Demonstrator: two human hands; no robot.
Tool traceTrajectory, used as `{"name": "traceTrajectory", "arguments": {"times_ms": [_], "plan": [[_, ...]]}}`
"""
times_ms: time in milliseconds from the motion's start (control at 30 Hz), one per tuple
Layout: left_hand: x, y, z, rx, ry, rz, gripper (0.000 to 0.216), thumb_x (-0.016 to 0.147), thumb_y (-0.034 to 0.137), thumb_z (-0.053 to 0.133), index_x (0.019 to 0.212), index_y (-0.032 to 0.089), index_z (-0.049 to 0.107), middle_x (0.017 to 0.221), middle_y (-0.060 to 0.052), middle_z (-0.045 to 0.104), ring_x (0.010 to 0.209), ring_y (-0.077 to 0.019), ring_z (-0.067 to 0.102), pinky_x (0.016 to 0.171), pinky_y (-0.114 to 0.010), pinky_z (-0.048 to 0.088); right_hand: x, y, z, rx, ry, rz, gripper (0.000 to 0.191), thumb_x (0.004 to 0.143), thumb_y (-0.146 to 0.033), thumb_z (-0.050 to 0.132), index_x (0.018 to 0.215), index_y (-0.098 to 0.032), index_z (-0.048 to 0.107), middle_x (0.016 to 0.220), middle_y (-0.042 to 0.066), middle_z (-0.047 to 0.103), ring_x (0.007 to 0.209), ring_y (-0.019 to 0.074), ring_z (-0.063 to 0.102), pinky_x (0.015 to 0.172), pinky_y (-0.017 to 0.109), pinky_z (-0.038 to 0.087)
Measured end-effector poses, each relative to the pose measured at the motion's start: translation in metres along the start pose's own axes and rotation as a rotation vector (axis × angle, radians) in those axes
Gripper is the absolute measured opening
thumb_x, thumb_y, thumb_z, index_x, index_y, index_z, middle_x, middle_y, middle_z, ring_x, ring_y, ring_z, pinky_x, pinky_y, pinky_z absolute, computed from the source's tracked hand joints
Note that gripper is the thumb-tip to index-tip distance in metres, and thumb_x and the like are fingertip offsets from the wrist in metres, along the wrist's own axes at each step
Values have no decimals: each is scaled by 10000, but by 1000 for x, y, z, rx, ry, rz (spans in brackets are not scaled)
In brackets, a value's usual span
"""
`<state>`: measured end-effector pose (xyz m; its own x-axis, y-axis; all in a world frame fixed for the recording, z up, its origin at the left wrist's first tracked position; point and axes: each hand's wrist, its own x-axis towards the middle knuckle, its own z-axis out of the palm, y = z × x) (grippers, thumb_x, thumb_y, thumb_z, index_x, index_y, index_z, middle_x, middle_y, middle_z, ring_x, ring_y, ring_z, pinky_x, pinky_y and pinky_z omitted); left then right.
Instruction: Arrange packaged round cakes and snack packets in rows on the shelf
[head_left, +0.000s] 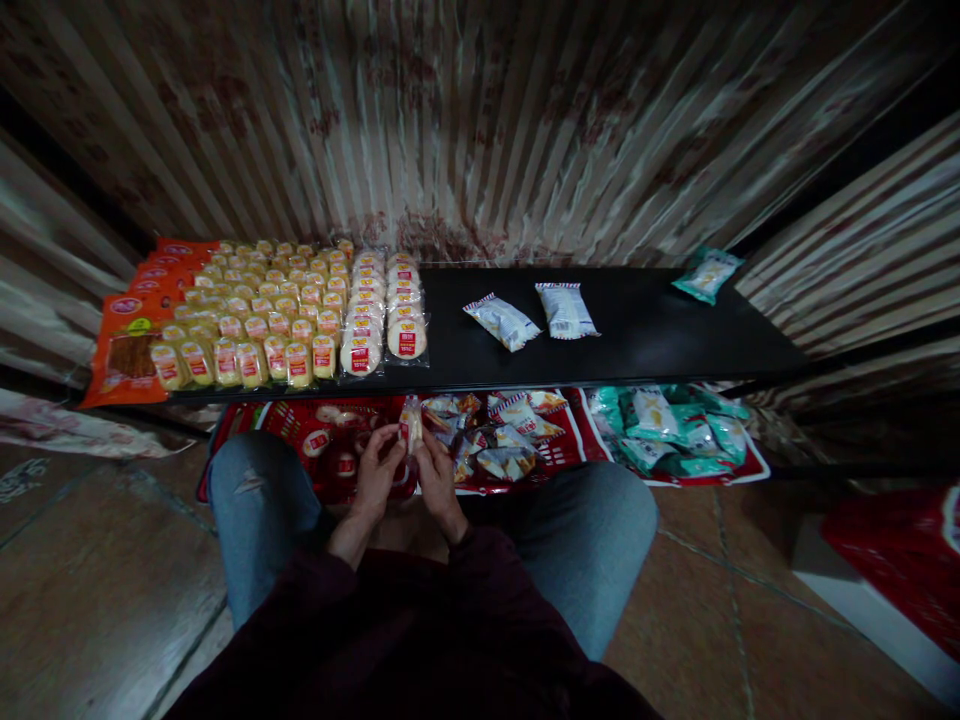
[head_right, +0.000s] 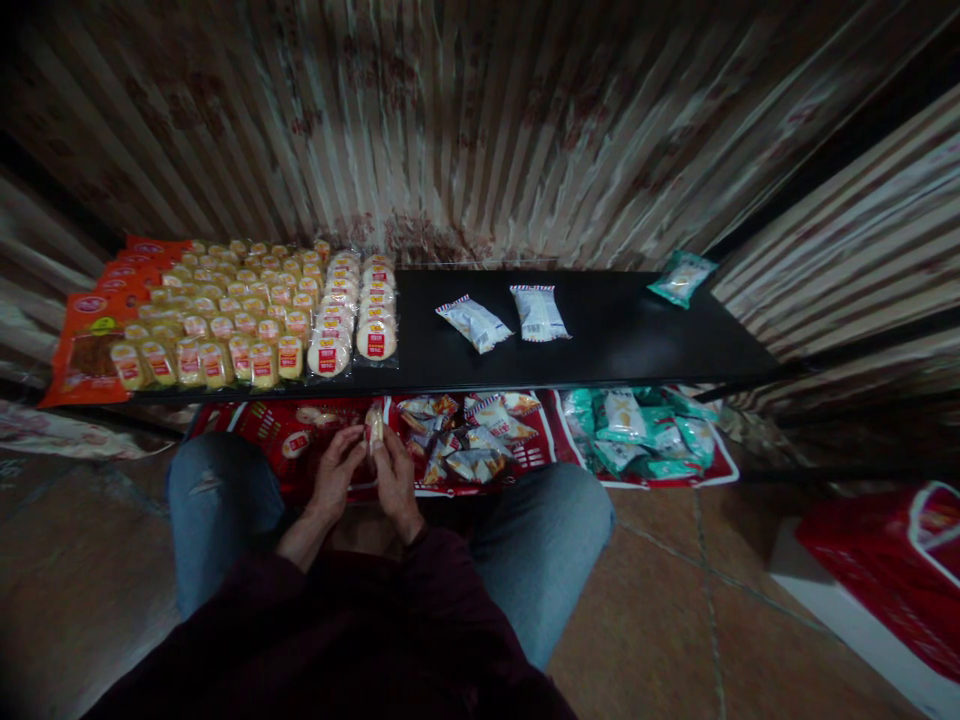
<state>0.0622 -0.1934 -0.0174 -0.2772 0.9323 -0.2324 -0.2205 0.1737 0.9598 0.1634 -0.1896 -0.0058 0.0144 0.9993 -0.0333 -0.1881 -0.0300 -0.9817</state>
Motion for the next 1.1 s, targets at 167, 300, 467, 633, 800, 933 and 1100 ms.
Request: {"name": "traceTrajectory", "arguments": {"times_ms": [167, 300, 467, 633, 800, 933, 1100], "plan": [[4, -2, -1, 2, 27, 13, 313, 680, 261, 673, 979, 189, 613, 1052, -69, 651, 1010, -186, 599, 932, -347, 444, 1, 15, -3, 9, 83, 75, 298, 849, -364, 555, 1088, -237, 679, 1075, 10, 701, 1021, 186, 611, 995, 325, 428], [6, -4, -2, 1, 51, 16, 288, 674, 234, 655, 955, 181, 612, 1012, -67, 664, 948, -180, 619, 895, -345, 463, 4, 23, -7, 3, 128, 67, 307, 834, -350, 581, 1099, -228, 674, 1104, 20, 689, 1048, 179, 599, 1011, 316, 414], [8, -9, -5, 39, 73, 4, 274, 700, 238, 630, 966, 173, 617, 970, -66, 667, 881, -172, 626, 840, -334, 488, 7, 27, -8, 36, 163, 25, 315, 815, -350, 608, 1105, -238, 656, 1111, 34, 683, 1086, 188, 583, 995, 330, 431], [11, -13, -8, 197, 118, 183, 221, 739, 224, 592, 951, 185, 640, 966, -57, 665, 931, -175, 615, 877, -346, 482, 9, 30, -9, -52, 187, -30, 412, 858, -371, 549, 1235, -205, 531, 1192, 81, 630, 1059, 180, 599, 951, 346, 465], [11, -4, -5, 343, 148, 419, 187, 793, 217, 532, 939, 184, 644, 1025, -73, 642, 1007, -190, 590, 950, -401, 449, 16, 27, -14, -180, 201, -110, 369, 880, -375, 503, 1193, -182, 530, 1143, 101, 633, 1020, 187, 610, 908, 355, 487], [11, 8, 0, 423, 164, 542, 188, 828, 209, 510, 967, 183, 634, 1040, -77, 626, 1015, -189, 579, 945, -399, 458, 22, 10, -13, -302, 202, -144, 332, 892, -362, 479, 1155, -175, 557, 1143, 102, 642, 1042, 197, 603, 935, 364, 468], [20, 22, 8, 524, 192, 632, 235, 849, 193, 490, 1041, 178, 625, 1088, -89, 614, 1047, -190, 563, 964, -395, 453, 37, -17, -8, -416, 111, -171, 372, 921, -366, 420, 1214, -181, 555, 1165, 95, 654, 1048, 194, 614, 921, 337, 474]]}}
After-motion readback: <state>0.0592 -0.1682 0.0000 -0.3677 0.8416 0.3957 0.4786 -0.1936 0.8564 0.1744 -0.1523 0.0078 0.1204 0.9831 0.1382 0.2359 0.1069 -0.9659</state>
